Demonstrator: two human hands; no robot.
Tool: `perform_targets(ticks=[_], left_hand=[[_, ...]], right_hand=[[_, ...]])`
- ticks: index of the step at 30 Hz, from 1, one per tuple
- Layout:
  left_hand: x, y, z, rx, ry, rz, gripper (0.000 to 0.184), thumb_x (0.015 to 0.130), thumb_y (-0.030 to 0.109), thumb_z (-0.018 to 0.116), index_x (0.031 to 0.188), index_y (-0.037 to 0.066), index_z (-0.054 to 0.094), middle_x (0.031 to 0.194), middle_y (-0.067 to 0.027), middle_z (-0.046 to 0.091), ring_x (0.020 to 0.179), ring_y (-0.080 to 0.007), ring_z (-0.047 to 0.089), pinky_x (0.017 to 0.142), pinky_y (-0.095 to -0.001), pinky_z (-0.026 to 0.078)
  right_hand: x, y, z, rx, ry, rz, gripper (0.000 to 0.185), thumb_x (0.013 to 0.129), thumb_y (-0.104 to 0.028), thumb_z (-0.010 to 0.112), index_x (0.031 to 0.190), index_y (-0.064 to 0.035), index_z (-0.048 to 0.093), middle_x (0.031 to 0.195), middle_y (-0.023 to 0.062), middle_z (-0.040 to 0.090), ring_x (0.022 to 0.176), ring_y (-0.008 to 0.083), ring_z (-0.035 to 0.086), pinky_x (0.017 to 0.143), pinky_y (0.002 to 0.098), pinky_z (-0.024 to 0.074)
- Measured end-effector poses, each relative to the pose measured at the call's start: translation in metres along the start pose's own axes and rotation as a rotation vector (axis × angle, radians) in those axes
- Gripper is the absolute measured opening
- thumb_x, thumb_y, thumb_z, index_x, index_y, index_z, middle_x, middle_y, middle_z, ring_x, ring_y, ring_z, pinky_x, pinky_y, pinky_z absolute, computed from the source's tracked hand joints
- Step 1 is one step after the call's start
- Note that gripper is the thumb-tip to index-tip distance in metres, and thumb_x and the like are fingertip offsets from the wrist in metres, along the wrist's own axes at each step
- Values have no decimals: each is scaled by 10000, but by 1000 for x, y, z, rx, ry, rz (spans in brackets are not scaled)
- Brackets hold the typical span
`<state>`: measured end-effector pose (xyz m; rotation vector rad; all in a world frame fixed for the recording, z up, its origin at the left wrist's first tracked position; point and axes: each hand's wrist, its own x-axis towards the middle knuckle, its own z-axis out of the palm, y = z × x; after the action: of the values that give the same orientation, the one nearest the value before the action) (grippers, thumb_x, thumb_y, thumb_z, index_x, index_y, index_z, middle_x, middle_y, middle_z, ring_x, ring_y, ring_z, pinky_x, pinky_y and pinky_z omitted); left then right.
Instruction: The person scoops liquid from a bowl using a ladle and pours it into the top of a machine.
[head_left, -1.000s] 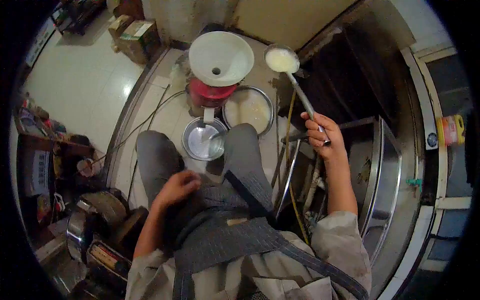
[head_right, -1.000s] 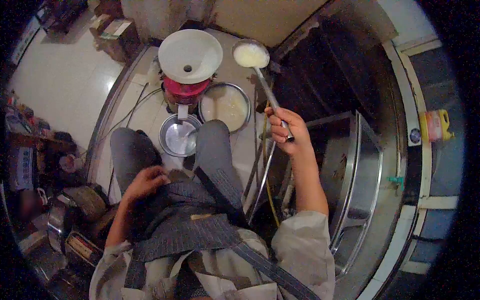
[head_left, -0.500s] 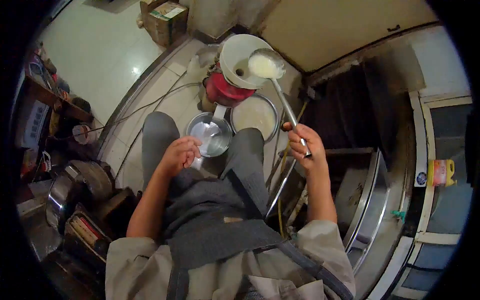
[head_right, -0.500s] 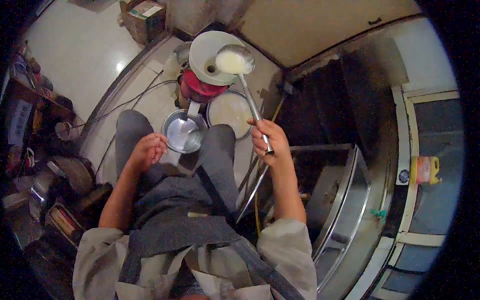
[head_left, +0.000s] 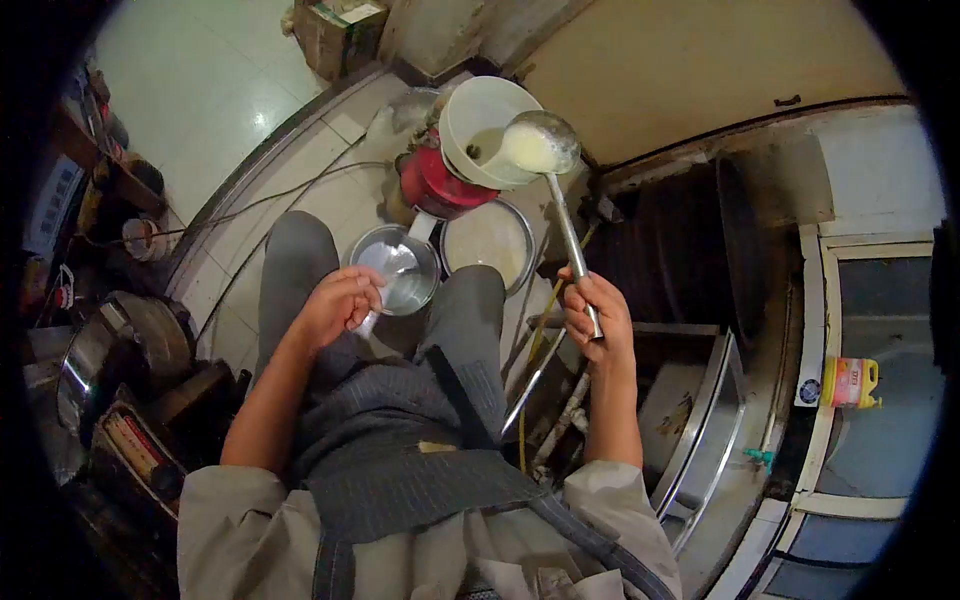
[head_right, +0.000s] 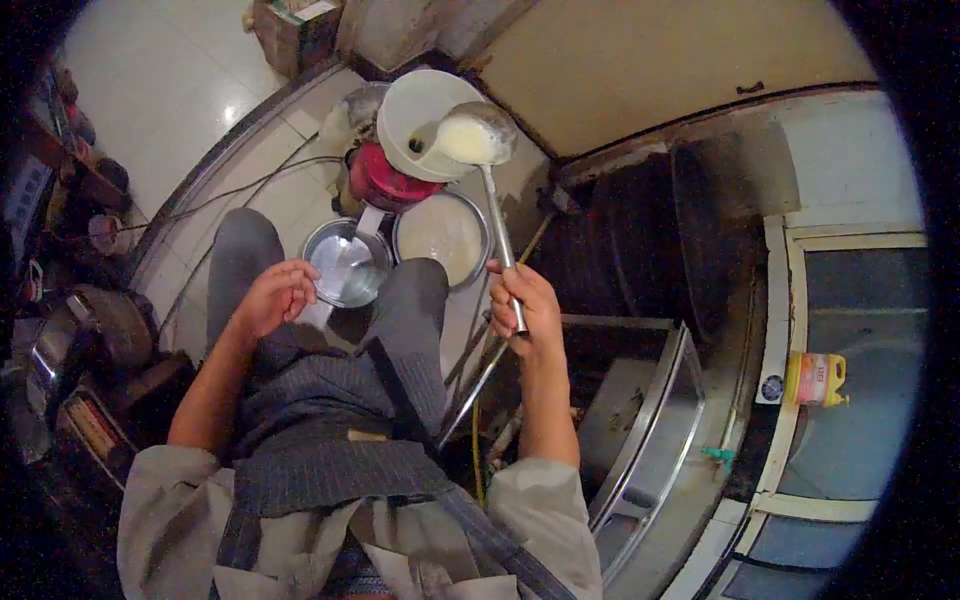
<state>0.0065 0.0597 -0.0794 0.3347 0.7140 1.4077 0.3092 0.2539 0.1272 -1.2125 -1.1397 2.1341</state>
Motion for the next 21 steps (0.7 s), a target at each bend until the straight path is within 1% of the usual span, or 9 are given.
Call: perform_targets(ticks=[1,3,4,7,9,12,21], left_hand=[[0,0,-1,-1,0,-2,284,943,254,566,1081,8,595,802,-108,666,475,-87,526,397,-210,407],[1,-1,-1,-4,-12,-7,283,943,254,563,1082,9,596,807,-110,669,481,-86,530,399,-209,409],[2,-1,-1,-4,-12,-9,283,943,254,563,1082,9,596,807,-110,669,481,-86,530,399,-209,409],[2,-1,-1,16,-10,-9,279,946,252,560,1081,11,597,806,-106,667,486,-84,534,399,-206,402],[1,0,0,16,-7,-6,278,948,254,557,1082,13,597,807,-105,663,494,-88,534,402,-210,397],[0,2,2,21,1,-29,277,947,257,558,1082,18,597,807,-104,660,498,-94,532,406,-216,398],[4,-3,-2,28,-3,-21,278,945,246,555,1099,16,589,797,-104,660,478,-100,518,393,-221,391]], right_hand=[[-2,-1,1,0,1,1,327,985,-217,546,1174,48,520,687,17,497,415,71,422,358,232,353],[-6,-2,3,19,16,-28,306,1009,-172,491,1199,66,520,680,14,480,414,46,405,347,203,342],[-7,-2,2,21,18,-27,306,1009,-172,491,1199,66,520,680,14,480,414,46,405,347,203,342],[-9,-3,-3,-26,52,-38,311,1008,-179,496,1199,65,520,681,14,482,413,44,406,343,202,341],[-11,-2,-5,-14,22,-41,332,979,-201,541,1185,59,518,686,22,501,421,71,430,342,229,345],[-15,-4,-6,-60,75,-57,326,977,-199,545,1175,58,526,680,23,501,420,70,428,343,228,347],[-14,-3,-13,-104,81,-79,338,973,-209,560,1170,63,524,679,24,503,419,70,424,348,230,351]])
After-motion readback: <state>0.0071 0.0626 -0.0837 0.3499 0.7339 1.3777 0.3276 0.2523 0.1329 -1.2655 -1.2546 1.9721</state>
